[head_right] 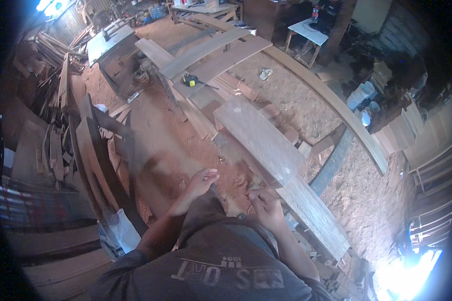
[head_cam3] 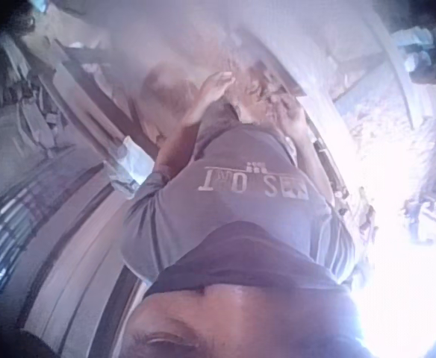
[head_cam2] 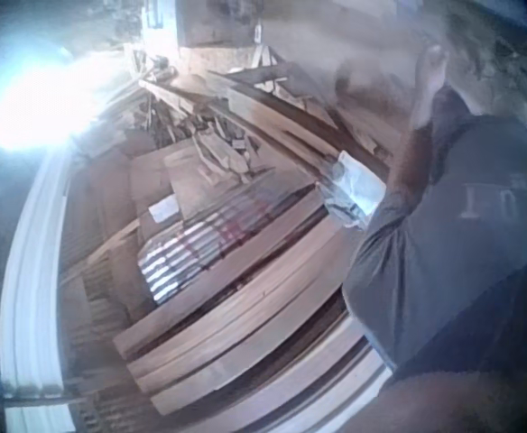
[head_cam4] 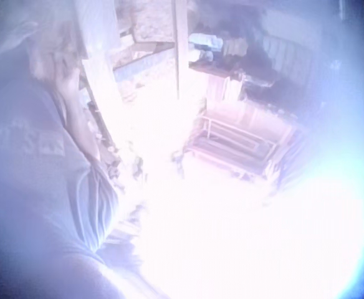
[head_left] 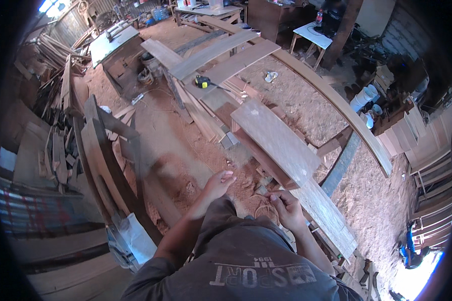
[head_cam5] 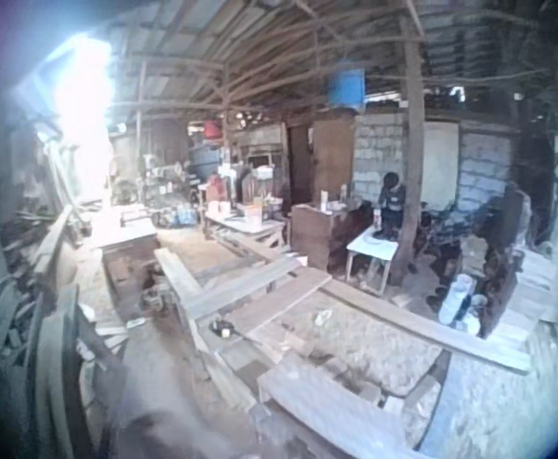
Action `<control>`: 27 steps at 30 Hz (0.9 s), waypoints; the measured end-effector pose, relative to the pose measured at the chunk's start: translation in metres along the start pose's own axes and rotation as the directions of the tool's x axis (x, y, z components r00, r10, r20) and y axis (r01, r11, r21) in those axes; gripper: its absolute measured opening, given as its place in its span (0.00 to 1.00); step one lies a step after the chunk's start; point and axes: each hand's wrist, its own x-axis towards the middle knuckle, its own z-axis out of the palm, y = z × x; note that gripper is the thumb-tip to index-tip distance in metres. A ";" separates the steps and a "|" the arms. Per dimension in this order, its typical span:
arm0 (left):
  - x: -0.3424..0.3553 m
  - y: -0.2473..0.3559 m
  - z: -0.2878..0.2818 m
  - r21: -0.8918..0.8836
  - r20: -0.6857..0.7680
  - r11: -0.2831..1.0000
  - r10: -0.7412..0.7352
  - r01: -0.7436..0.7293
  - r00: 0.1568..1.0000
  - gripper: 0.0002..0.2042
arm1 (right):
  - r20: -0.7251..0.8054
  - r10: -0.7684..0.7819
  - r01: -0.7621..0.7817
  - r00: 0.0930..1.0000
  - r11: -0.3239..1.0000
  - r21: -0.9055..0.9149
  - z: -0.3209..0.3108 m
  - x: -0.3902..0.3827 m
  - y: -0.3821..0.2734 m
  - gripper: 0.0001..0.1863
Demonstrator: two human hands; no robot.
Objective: The person selects wooden planks, marks them with a pencil and square, and cuts them to size using a handheld circular saw. The person then stacks the cut pieces and places them against a wall.
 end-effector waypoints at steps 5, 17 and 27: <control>0.082 0.016 -0.051 -0.034 -0.052 0.998 0.058 -0.060 0.997 0.21 | -0.040 -0.027 0.024 0.999 0.997 -0.067 0.025 0.038 -0.003 0.12; 0.222 -0.050 -0.269 -0.186 -0.271 0.979 -0.131 0.082 0.954 0.18 | 0.184 -0.058 0.095 0.981 0.976 -0.198 0.148 0.262 -0.138 0.13; 0.338 0.057 -0.352 0.149 -0.493 0.984 0.162 -0.101 0.855 0.17 | 0.185 0.076 0.004 0.980 0.918 -0.397 0.208 0.390 -0.106 0.26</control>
